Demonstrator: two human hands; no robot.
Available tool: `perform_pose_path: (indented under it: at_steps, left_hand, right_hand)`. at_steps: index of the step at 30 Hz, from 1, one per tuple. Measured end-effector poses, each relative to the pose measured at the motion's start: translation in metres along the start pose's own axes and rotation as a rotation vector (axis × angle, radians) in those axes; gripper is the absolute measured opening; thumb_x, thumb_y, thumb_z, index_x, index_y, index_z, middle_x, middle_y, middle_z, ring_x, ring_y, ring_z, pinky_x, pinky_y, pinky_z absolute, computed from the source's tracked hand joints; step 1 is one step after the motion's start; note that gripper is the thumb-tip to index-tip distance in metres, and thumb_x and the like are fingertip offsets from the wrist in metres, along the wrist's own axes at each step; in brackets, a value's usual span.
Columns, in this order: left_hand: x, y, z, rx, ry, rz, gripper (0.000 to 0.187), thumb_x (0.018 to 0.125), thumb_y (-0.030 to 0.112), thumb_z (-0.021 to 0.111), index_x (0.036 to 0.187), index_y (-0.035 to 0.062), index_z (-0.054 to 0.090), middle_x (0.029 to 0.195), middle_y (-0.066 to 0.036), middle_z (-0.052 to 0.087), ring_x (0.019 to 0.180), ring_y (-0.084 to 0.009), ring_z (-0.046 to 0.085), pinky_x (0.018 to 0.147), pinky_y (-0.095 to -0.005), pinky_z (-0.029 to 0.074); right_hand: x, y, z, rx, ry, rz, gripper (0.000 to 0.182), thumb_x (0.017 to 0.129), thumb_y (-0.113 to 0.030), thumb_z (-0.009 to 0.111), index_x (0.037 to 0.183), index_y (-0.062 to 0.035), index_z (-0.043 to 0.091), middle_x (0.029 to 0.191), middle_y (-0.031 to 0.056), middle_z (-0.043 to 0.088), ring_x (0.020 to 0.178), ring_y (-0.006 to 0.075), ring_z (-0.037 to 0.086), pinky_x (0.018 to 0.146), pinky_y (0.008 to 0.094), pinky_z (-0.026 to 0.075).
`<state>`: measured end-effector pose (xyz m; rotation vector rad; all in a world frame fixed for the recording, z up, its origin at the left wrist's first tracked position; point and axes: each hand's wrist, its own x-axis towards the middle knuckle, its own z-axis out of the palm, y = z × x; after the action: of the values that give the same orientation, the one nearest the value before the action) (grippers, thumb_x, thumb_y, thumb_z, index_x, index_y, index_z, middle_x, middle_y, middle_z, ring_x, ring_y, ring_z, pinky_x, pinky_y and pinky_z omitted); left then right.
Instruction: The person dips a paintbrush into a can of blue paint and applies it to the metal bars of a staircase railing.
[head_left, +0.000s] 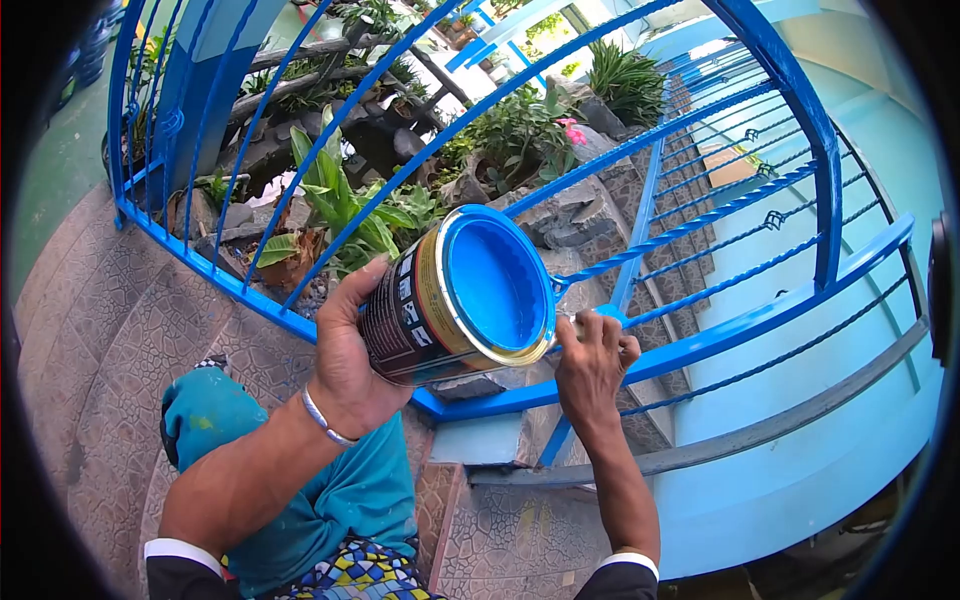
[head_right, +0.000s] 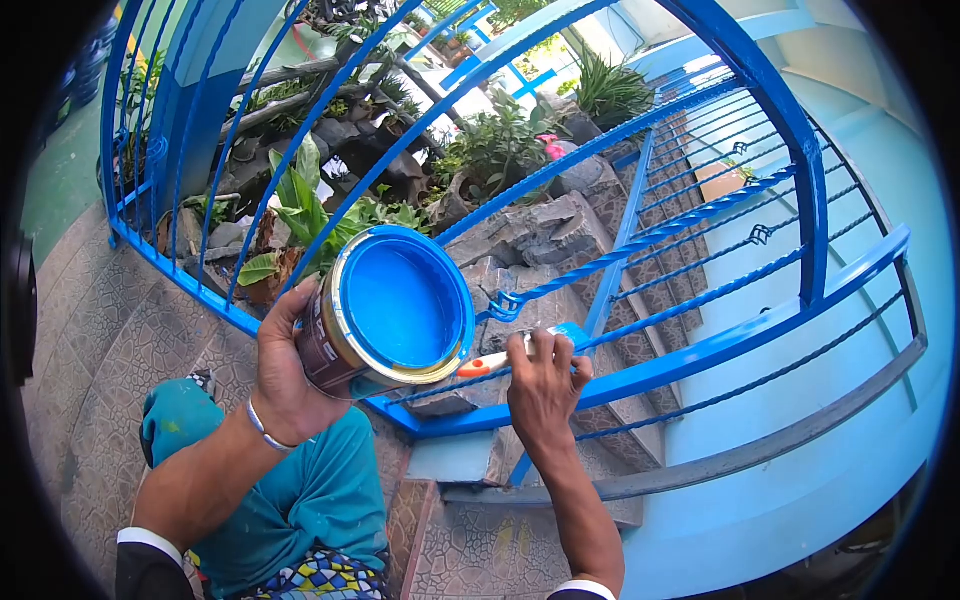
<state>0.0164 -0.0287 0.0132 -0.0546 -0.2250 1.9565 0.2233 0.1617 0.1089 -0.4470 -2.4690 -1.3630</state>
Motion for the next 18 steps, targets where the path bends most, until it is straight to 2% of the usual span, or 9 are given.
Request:
perform_pose_path:
  at_steps: [5,8,11,14,15,18]
  left_hand:
    - [0.003,0.000,0.000,-0.023,-0.040,0.003,0.045,0.103,0.043,0.063,0.127,0.0068,0.074,0.118,-0.011,0.081,0.103,-0.0275,0.080,0.098,-0.0476,0.064]
    - [0.002,0.002,-0.003,0.003,0.002,0.002,0.045,0.103,0.043,0.063,0.128,0.0073,0.074,0.118,-0.011,0.081,0.103,-0.0275,0.080,0.099,-0.0475,0.064]
    - [0.001,0.005,-0.002,0.018,-0.007,0.006,0.046,0.103,0.044,0.063,0.128,0.0076,0.074,0.118,-0.010,0.081,0.104,-0.0269,0.080,0.099,-0.0472,0.063]
    - [0.000,0.005,0.002,0.046,-0.014,0.009,0.046,0.102,0.044,0.063,0.129,0.0080,0.074,0.119,-0.010,0.081,0.104,-0.0263,0.080,0.100,-0.0465,0.063]
    - [0.000,0.005,0.000,0.052,-0.019,0.018,0.046,0.103,0.044,0.063,0.129,0.0082,0.074,0.119,-0.010,0.081,0.104,-0.0257,0.080,0.099,-0.0463,0.063]
    - [0.008,0.005,-0.015,0.074,-0.022,0.008,0.052,0.102,0.049,0.061,0.137,0.0123,0.070,0.134,-0.012,0.075,0.122,-0.0320,0.073,0.107,-0.0560,0.058]
  right_hand:
    - [-0.032,-0.031,0.050,-0.024,-0.187,-0.097,0.007,0.088,-0.018,0.065,0.088,-0.0162,0.072,0.095,0.0054,0.061,0.105,0.0250,0.057,0.096,0.0450,0.030]
    - [-0.046,-0.054,0.044,0.156,-0.200,-0.166,0.009,0.089,-0.016,0.063,0.092,-0.0185,0.072,0.096,0.0048,0.062,0.104,0.0243,0.057,0.095,0.0449,0.030]
    - [-0.035,-0.055,0.027,0.255,-0.150,-0.092,0.011,0.089,-0.015,0.063,0.096,-0.0202,0.071,0.097,0.0034,0.062,0.104,0.0235,0.058,0.095,0.0449,0.030]
    - [-0.024,-0.045,0.030,0.139,-0.004,-0.028,0.013,0.089,-0.015,0.064,0.098,-0.0210,0.070,0.099,0.0022,0.062,0.106,0.0226,0.058,0.096,0.0445,0.030]
    - [-0.029,-0.044,0.035,0.082,-0.117,-0.005,0.011,0.089,-0.015,0.064,0.096,-0.0208,0.070,0.100,0.0022,0.062,0.108,0.0220,0.058,0.097,0.0453,0.029]
    - [-0.058,-0.054,0.056,0.052,-0.192,-0.123,0.010,0.089,-0.016,0.064,0.095,-0.0208,0.069,0.101,0.0021,0.062,0.109,0.0211,0.058,0.098,0.0465,0.028]
